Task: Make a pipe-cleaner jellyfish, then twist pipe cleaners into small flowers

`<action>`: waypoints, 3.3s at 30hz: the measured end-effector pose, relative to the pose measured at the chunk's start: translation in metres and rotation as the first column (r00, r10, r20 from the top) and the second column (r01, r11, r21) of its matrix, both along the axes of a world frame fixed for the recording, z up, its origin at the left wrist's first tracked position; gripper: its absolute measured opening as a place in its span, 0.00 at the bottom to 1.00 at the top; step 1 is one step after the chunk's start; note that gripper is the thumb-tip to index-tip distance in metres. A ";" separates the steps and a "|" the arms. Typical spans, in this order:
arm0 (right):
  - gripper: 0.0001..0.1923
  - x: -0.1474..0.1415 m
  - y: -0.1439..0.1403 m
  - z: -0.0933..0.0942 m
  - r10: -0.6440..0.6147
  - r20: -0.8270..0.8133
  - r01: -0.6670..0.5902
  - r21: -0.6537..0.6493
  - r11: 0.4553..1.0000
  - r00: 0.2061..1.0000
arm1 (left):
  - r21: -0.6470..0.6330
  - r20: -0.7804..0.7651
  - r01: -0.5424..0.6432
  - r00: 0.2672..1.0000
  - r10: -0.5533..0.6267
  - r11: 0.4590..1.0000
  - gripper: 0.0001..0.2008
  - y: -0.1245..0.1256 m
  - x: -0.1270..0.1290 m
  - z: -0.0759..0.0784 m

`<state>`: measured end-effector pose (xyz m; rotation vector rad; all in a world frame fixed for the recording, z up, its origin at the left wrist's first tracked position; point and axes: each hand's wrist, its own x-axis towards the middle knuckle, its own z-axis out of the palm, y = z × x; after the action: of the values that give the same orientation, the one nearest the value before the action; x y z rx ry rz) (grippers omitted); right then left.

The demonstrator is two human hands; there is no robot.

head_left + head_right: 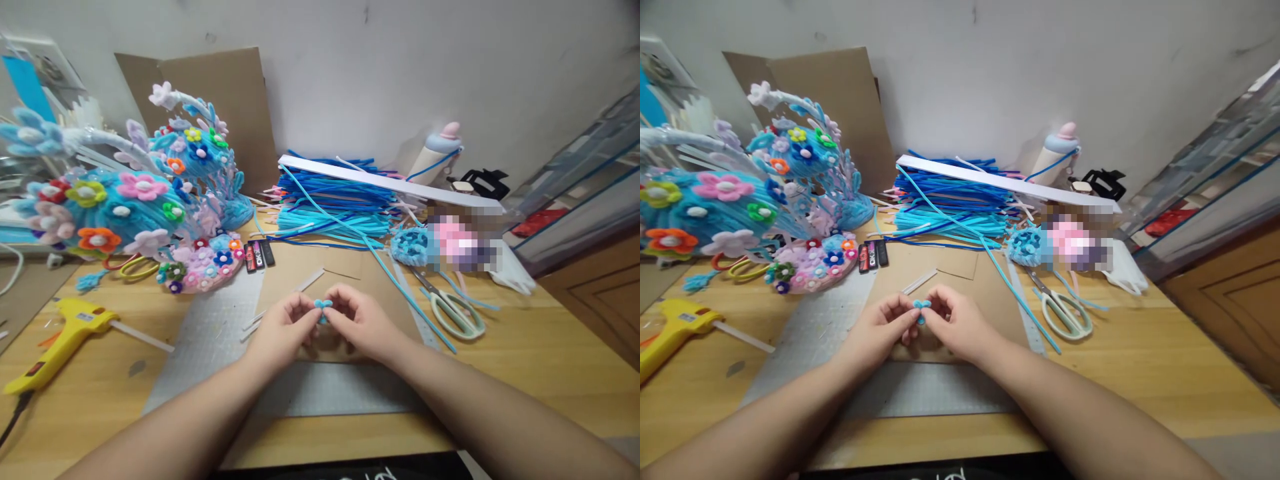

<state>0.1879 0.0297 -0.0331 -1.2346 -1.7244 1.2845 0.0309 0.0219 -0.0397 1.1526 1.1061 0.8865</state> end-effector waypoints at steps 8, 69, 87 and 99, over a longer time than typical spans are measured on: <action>0.05 -0.005 -0.005 -0.010 -0.075 -0.123 0.063 -0.100 0.993 0.990 | 0.066 -0.149 -0.020 0.988 0.029 0.998 0.08 -0.001 0.000 0.001; 0.08 0.005 0.005 0.003 -0.022 -0.120 0.034 0.098 0.995 0.993 | -0.306 0.349 0.012 0.932 0.100 0.952 0.12 0.006 -0.007 0.008; 0.12 -0.003 0.001 -0.001 0.047 -0.426 -0.179 -0.275 0.945 0.903 | -0.303 0.327 0.025 0.942 0.080 0.953 0.14 0.004 -0.006 0.006; 0.06 0.003 -0.002 0.003 0.062 -0.008 -0.055 0.338 0.940 0.998 | -0.379 0.537 0.253 0.843 -0.011 0.890 0.08 0.004 -0.008 0.002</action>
<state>0.1912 0.0280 -0.0302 -0.9750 -1.8855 0.9742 0.0228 0.0259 -0.0376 0.5493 0.7034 0.7261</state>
